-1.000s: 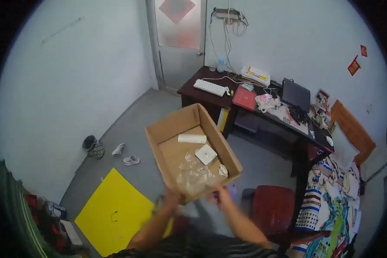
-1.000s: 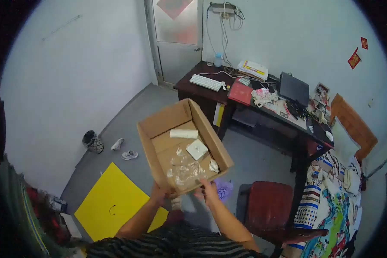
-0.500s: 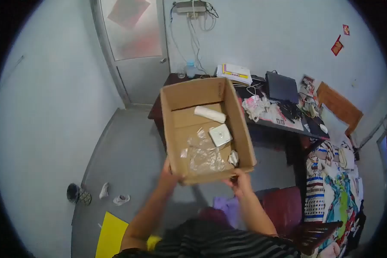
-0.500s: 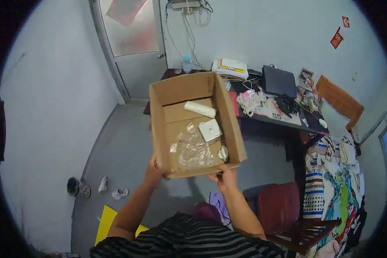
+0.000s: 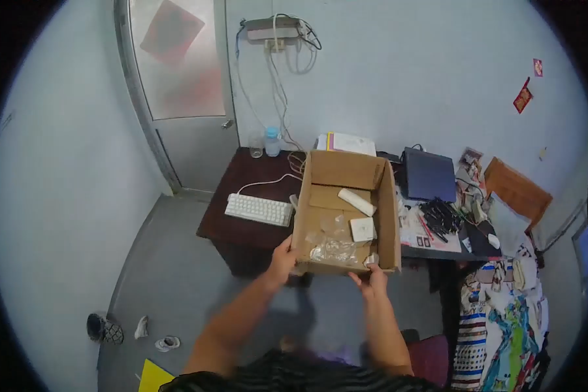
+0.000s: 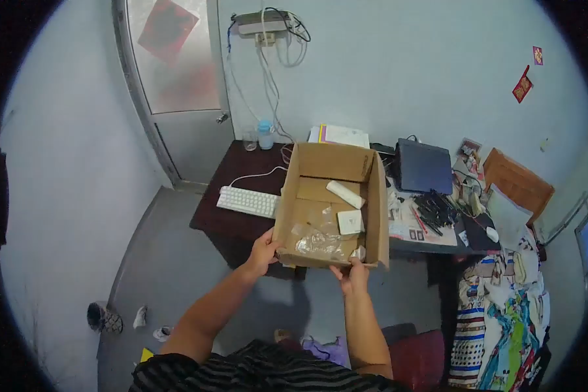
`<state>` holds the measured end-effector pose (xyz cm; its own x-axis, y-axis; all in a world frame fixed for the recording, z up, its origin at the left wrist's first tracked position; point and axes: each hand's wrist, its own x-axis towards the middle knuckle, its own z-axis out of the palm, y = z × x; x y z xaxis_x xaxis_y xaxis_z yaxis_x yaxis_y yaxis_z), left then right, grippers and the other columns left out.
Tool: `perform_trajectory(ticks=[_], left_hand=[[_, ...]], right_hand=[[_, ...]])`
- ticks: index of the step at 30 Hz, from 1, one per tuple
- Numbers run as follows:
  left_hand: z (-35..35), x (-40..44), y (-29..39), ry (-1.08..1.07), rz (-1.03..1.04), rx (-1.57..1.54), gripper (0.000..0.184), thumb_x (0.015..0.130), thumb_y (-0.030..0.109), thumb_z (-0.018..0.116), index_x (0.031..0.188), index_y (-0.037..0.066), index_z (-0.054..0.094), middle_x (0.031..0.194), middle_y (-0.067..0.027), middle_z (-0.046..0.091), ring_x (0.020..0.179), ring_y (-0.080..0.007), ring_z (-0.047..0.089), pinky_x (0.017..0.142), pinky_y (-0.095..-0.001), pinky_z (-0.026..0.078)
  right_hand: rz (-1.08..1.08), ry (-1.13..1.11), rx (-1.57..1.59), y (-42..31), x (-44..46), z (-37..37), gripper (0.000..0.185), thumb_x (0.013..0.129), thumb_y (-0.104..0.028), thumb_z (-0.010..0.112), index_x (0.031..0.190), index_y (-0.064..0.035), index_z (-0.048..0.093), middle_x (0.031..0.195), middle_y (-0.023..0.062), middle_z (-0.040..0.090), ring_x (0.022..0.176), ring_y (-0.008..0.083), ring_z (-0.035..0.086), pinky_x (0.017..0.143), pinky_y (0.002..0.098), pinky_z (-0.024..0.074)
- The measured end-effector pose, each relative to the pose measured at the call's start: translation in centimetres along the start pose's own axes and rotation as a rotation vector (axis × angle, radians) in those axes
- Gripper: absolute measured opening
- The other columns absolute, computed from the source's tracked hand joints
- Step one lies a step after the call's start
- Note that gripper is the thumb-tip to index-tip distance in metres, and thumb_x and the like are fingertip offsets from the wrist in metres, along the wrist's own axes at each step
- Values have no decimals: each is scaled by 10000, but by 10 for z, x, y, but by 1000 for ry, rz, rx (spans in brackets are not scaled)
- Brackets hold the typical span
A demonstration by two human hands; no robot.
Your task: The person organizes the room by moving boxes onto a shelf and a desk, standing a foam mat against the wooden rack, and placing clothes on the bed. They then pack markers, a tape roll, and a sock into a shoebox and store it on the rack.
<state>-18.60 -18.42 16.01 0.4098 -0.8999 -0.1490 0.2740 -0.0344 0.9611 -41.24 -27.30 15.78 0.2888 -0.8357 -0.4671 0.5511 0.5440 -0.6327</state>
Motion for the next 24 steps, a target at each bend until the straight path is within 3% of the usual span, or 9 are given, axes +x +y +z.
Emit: perform_trajectory(ticks=[3, 7, 10, 11, 12, 14, 18, 21, 24], left_hand=[[14, 36, -6, 6, -37, -14, 424, 858, 118, 480, 1273, 166, 410, 1044, -14, 565, 917, -140, 543, 724, -357, 460], [18, 80, -29, 23, -17, 14, 420, 867, 144, 484, 1278, 167, 405, 1129, -18, 529, 1003, -152, 506, 800, -386, 433], [22, 90, -27, 69, -132, -77, 425, 875, 169, 485, 1288, 136, 391, 1176, -31, 500, 1062, -151, 473, 859, -358, 402], [20, 99, -39, 23, -17, -183, 458, 875, 209, 499, 1303, 109, 368, 1206, -42, 481, 1094, -160, 458, 891, -333, 381], [22, 96, -35, 26, -48, -266, 476, 869, 207, 514, 1306, 98, 360, 1200, -43, 485, 1071, -151, 464, 878, -315, 386], [26, 84, -14, 55, -102, -441, 514, 856, 204, 545, 1312, 78, 345, 1187, -47, 491, 1025, -134, 476, 853, -280, 396], [1, 71, -31, 217, 80, -117, 486, 855, 199, 541, 1298, 85, 376, 1245, -80, 449, 1105, -154, 444, 911, -280, 361], [-44, 36, -44, 384, 196, -142, 460, 849, 153, 530, 1282, 72, 397, 1255, -96, 444, 1118, -146, 435, 912, -267, 359], [-111, -7, -88, 628, 273, -246, 445, 846, 98, 501, 1276, 49, 395, 1268, -109, 435, 1100, -155, 451, 907, -263, 365]], right_hand=[[-1, 94, -11, -11, 31, 0, 351, 799, -105, 485, 1132, -21, 413, 1154, 213, 421, 1020, 336, 483, 747, 501, 514], [-26, 45, -3, -13, 68, -8, 411, 797, -216, 563, 1151, -73, 411, 1150, 182, 430, 1009, 327, 489, 704, 470, 525], [-29, 48, -18, -17, 69, -3, 489, 774, -310, 610, 1162, -91, 408, 1150, 145, 438, 1011, 311, 485, 691, 441, 523], [-5, -15, 5, -17, 76, -9, 516, 764, -337, 619, 1169, -96, 407, 1158, 139, 430, 1015, 307, 481, 683, 428, 523], [23, -80, 26, -15, 81, -12, 544, 755, -364, 628, 1176, -101, 405, 1166, 133, 423, 1018, 303, 477, 676, 416, 522], [14, 23, -4, -2, 65, 1, 605, 749, -417, 619, 1207, -101, 380, 1179, 139, 413, 1014, 293, 475, 709, 412, 497], [46, 203, -194, 67, 27, 37, 626, 791, -484, 541, 1228, -89, 329, 1183, 140, 378, 962, 277, 475, 714, 442, 466], [391, -32, -303, 138, 17, 44, 583, 811, -428, 533, 1236, -99, 307, 1152, 141, 400, 965, 276, 480, 745, 435, 463], [549, -358, -600, 194, -1, 53, 508, 827, -373, 525, 1201, -87, 335, 1132, 131, 428, 957, 266, 496, 744, 421, 465]])
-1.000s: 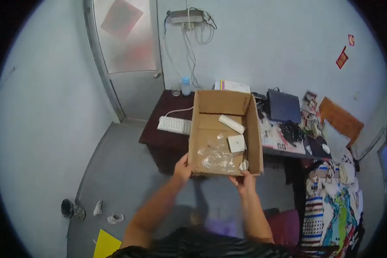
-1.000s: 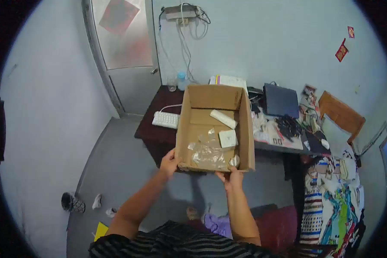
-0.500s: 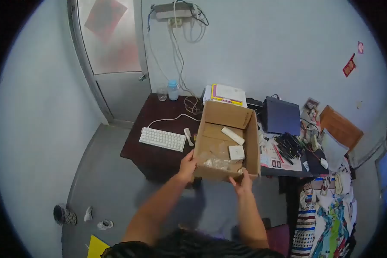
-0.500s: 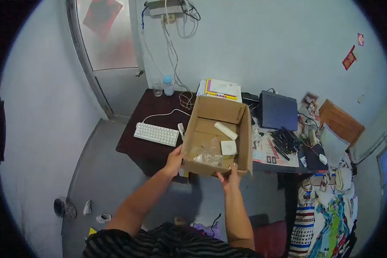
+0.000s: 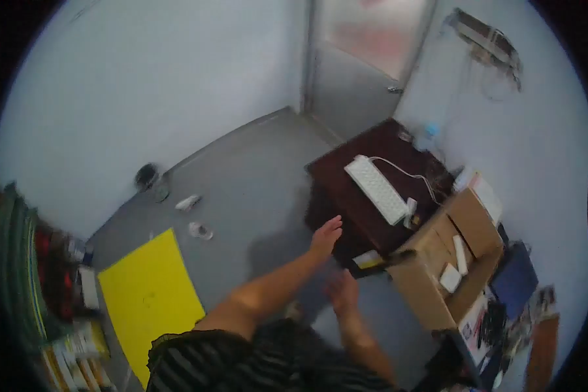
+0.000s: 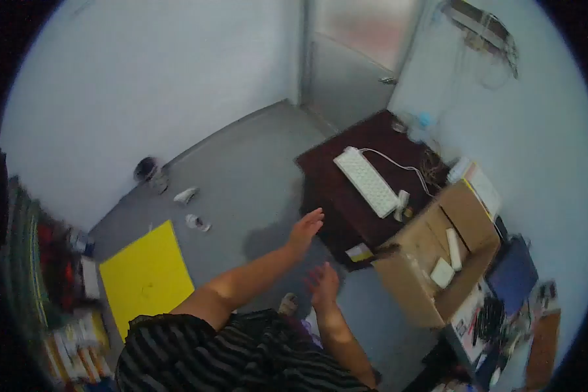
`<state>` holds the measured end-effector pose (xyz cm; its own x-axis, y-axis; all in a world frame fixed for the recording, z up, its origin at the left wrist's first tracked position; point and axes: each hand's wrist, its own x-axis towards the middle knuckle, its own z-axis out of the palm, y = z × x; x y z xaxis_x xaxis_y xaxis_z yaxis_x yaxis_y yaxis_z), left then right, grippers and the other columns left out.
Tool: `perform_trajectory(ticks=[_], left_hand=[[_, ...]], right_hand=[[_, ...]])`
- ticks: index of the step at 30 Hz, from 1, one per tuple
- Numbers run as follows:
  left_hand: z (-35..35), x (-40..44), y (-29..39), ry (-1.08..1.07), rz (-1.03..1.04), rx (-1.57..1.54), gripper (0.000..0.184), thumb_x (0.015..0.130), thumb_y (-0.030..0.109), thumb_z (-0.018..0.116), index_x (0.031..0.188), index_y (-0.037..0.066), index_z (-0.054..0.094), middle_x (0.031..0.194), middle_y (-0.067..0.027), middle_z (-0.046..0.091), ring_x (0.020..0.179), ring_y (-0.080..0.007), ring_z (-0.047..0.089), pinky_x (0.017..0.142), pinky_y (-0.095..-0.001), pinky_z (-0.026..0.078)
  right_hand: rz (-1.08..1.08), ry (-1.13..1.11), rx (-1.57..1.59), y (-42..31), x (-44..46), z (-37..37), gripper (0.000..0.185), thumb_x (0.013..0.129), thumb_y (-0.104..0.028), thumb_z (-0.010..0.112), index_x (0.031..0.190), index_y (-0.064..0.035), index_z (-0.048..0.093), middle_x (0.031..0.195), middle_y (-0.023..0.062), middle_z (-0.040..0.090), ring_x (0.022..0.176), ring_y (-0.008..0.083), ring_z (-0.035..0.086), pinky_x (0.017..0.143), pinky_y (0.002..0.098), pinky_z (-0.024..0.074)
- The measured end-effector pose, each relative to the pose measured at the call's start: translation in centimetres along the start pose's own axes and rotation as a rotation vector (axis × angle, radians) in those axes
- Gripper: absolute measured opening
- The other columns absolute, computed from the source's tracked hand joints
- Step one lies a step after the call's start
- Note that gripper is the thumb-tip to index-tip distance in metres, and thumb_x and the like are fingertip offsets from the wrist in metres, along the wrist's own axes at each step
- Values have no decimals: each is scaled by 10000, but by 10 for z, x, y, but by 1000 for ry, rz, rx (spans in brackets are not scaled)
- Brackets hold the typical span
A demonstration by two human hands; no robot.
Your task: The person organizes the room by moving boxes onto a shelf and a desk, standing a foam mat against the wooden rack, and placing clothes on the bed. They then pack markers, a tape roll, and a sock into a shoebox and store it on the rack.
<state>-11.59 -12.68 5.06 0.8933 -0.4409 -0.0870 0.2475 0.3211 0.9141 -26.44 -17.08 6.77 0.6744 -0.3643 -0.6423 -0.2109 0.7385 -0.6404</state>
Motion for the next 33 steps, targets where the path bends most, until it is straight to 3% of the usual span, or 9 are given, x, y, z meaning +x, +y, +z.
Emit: perform_trajectory(ticks=[4, 9, 12, 15, 18, 23, 28, 33], left_hand=[[-136, -51, 15, 271, 65, 95, 450, 857, 27, 431, 1297, 84, 354, 1261, -107, 434, 1065, -191, 499, 891, -278, 398], [-255, -196, 60, 663, 99, 35, 476, 843, -17, 372, 1304, 93, 331, 1252, -121, 435, 997, -215, 549, 853, -292, 428], [-318, -294, 67, 919, 100, -56, 484, 830, -60, 355, 1295, 72, 332, 1220, -145, 452, 940, -218, 573, 779, -259, 458], [-366, -407, 47, 1120, 120, -160, 485, 824, -73, 363, 1290, 59, 330, 1197, -163, 463, 909, -224, 583, 741, -250, 474], [-384, -508, 21, 1298, 225, -283, 458, 830, -55, 380, 1274, 54, 347, 1158, -164, 491, 887, -227, 585, 726, -271, 484], [-389, -629, -14, 1584, 309, -369, 402, 838, -24, 407, 1233, 49, 396, 1128, -151, 512, 867, -222, 585, 723, -283, 487], [-386, -662, -30, 1737, 315, -468, 331, 858, 38, 428, 1189, 50, 436, 1103, -135, 531, 866, -224, 587, 742, -306, 482], [-406, -637, -31, 1776, 352, -515, 292, 867, 62, 420, 1155, 51, 465, 1088, -127, 545, 873, -229, 590, 755, -317, 482]], right_hand=[[148, -208, -384, 38, -1, 72, 375, 833, -321, 532, 1100, -85, 415, 1007, 99, 493, 877, 243, 533, 701, 401, 464], [206, -566, -699, 135, 2, 140, 228, 827, -281, 545, 931, -83, 500, 775, 56, 546, 751, 208, 562, 625, 366, 472], [313, -676, -1019, 201, -38, 196, 229, 820, -274, 558, 896, -62, 514, 760, 56, 556, 694, 178, 549, 599, 328, 470], [331, -792, -1075, 291, -76, 213, 187, 803, -221, 559, 861, -45, 533, 753, 53, 563, 627, 147, 529, 546, 292, 448], [379, -1029, -1277, 351, -115, 226, 128, 779, -162, 550, 817, -41, 555, 695, 39, 556, 582, 132, 520, 511, 263, 427], [547, -1162, -1414, 455, -136, 225, 129, 759, -149, 557, 813, -33, 575, 657, 34, 552, 579, 127, 525, 499, 240, 417], [463, -1296, -1575, 493, -167, 249, 187, 773, -147, 564, 897, -7, 568, 733, 71, 577, 639, 151, 567, 555, 261, 465], [449, -1393, -1682, 529, -159, 300, 213, 802, -133, 541, 970, -1, 537, 776, 103, 581, 681, 176, 583, 581, 288, 482]])
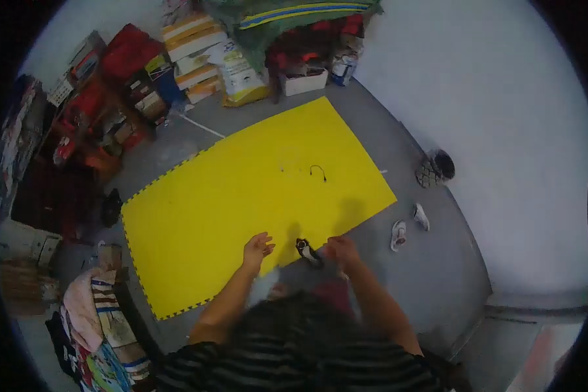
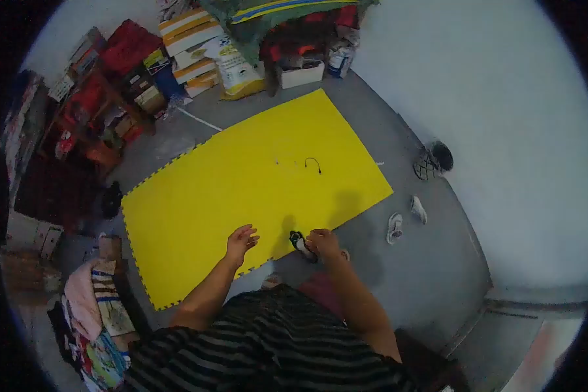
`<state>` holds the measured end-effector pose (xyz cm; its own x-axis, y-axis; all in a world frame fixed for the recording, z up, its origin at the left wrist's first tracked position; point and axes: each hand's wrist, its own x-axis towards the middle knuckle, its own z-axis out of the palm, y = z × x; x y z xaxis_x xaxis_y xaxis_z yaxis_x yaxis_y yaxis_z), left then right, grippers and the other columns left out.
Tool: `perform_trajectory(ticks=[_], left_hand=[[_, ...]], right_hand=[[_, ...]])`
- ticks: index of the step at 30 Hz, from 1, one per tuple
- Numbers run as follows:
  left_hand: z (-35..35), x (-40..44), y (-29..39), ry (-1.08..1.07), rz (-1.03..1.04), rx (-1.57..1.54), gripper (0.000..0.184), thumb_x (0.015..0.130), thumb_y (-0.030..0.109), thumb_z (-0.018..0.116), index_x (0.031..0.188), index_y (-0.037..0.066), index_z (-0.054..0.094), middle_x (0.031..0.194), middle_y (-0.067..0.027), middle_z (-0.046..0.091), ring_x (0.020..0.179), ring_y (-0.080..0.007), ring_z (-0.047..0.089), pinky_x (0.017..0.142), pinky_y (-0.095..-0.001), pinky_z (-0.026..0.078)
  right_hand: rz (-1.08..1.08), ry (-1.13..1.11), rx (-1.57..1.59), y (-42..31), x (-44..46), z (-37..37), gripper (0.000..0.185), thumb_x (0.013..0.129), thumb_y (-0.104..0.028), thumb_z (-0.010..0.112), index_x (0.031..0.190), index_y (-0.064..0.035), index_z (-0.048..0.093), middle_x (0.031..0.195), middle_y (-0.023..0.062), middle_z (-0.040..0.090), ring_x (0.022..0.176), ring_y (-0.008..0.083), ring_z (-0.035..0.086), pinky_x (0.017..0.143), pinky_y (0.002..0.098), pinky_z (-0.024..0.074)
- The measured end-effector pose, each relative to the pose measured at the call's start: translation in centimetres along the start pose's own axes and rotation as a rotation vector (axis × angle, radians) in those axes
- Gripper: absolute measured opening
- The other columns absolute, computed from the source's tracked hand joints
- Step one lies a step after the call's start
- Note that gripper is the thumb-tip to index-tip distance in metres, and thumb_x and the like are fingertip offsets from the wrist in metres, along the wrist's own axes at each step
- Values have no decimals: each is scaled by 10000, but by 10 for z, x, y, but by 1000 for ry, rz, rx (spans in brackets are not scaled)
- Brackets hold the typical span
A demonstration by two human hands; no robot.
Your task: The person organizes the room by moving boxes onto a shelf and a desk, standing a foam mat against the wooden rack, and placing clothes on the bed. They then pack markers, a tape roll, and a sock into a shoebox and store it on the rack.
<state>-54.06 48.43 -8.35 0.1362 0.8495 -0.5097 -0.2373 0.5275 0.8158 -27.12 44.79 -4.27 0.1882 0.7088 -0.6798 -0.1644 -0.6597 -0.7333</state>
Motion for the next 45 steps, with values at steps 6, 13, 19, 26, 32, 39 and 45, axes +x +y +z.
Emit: perform_trajectory(ticks=[6, 13, 19, 26, 32, 39, 45], left_hand=[[63, 39, -7, 186, 38, -101, 264, 867, 62, 432, 1124, 45, 486, 1064, -122, 558, 862, -225, 593, 738, -310, 489], [136, 68, -39, 240, 37, -174, 250, 866, 72, 470, 1110, 24, 491, 1041, -105, 567, 841, -203, 592, 729, -295, 488], [129, 83, -47, 253, 85, -247, 246, 885, 55, 434, 1121, 11, 487, 1038, -96, 555, 809, -170, 592, 690, -270, 476], [73, 118, -62, 200, 113, -90, 314, 848, -9, 413, 1147, 54, 488, 1078, -72, 542, 841, -171, 590, 701, -272, 471], [24, 181, -117, 211, 178, 191, 393, 816, -20, 428, 1198, 66, 460, 1088, -71, 544, 851, -163, 578, 729, -269, 459], [-10, 286, -219, 157, 116, 920, 489, 787, 58, 504, 1264, 114, 407, 1246, -146, 451, 1016, -244, 542, 861, -331, 433], [-36, 351, -291, 24, -24, 1124, 569, 767, 109, 491, 1306, 215, 342, 1357, -132, 305, 1217, -296, 345, 978, -377, 342]], right_hand=[[81, -835, 708, 18, 117, -75, 186, 835, -150, 481, 931, -5, 546, 813, 129, 584, 717, 212, 584, 618, 307, 487], [-208, -429, -37, -20, 151, -132, 208, 770, -76, 587, 960, -9, 534, 811, 137, 594, 683, 200, 600, 593, 283, 497], [67, -444, -102, -24, 178, -100, 250, 756, -90, 616, 976, -5, 534, 773, 134, 604, 643, 190, 601, 571, 294, 504], [174, -652, 95, 20, 249, -60, 180, 746, -83, 606, 887, 14, 551, 729, 129, 580, 624, 196, 589, 512, 295, 484], [-256, -380, -663, 33, 309, -33, 225, 751, -126, 605, 910, 25, 561, 742, 147, 615, 598, 186, 607, 530, 302, 487], [-562, -363, -1298, 119, 448, -50, 260, 776, -248, 568, 916, -29, 579, 907, 129, 604, 825, 270, 589, 697, 370, 489], [-348, -238, -1524, 168, 563, -46, 359, 834, -348, 470, 1027, -51, 527, 1058, 134, 558, 976, 302, 534, 809, 400, 455]])
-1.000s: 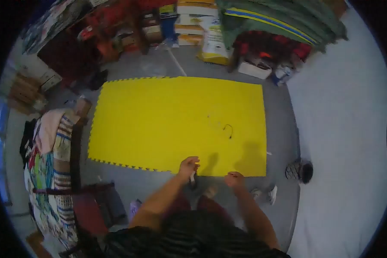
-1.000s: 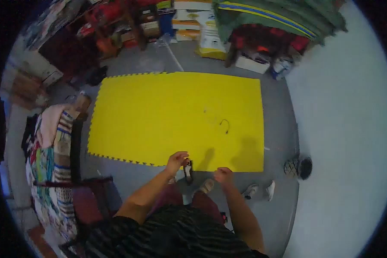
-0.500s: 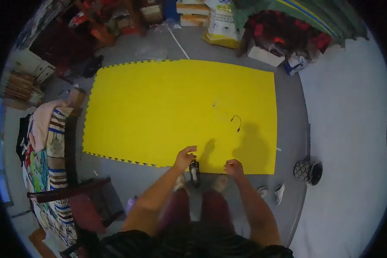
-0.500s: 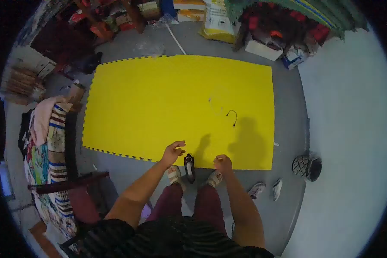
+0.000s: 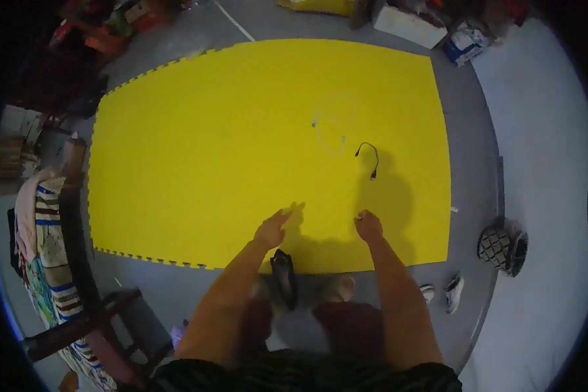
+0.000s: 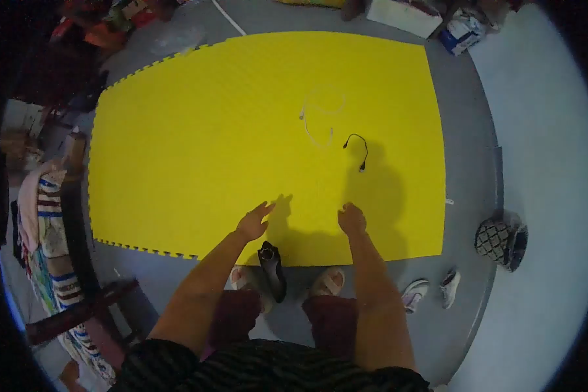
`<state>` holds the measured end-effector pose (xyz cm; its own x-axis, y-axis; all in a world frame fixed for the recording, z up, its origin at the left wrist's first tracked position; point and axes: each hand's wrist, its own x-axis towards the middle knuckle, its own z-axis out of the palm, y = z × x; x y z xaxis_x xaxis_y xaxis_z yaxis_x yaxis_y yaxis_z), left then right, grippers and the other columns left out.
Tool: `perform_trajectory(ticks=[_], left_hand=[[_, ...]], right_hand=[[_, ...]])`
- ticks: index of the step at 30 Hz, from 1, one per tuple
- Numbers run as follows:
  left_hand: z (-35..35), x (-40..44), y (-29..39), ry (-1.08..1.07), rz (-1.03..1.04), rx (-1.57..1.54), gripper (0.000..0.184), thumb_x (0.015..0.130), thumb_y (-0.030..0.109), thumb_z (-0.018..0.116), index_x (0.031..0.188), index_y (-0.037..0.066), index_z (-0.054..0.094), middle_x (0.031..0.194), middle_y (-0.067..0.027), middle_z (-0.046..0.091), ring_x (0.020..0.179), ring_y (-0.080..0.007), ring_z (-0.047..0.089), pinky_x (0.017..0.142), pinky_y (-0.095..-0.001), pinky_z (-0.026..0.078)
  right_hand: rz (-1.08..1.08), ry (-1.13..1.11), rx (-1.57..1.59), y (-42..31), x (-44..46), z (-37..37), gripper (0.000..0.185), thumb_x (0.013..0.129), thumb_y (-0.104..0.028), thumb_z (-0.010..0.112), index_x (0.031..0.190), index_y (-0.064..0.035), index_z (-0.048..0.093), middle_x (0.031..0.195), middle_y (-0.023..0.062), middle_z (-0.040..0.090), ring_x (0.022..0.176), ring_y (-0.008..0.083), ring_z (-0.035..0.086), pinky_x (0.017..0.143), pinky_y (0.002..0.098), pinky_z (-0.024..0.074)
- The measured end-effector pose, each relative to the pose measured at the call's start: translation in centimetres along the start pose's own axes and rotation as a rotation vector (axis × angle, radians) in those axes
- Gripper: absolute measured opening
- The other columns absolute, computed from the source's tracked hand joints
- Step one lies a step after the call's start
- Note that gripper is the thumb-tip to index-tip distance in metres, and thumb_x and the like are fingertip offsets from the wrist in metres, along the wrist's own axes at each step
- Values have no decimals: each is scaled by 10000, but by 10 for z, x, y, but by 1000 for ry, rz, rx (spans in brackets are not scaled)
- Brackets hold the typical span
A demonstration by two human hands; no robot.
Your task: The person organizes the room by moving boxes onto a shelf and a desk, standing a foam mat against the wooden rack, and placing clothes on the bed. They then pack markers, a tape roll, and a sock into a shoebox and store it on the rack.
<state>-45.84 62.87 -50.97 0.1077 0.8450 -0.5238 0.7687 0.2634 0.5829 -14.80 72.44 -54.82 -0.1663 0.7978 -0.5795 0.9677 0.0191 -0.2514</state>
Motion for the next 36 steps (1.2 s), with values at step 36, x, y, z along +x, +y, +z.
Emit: perform_trajectory(ticks=[36], left_hand=[[14, 109, -12, -120, -369, 385, 1030, 539, 265, 808, 1351, 300, 175, 1416, -187, -1, 1259, -502, 50, 907, -673, 236]], right_hand=[[-166, 348, -127, -120, 201, 35, 232, 806, -132, 488, 1011, -38, 436, 901, 177, 542, 812, 332, 585, 638, 417, 488]])
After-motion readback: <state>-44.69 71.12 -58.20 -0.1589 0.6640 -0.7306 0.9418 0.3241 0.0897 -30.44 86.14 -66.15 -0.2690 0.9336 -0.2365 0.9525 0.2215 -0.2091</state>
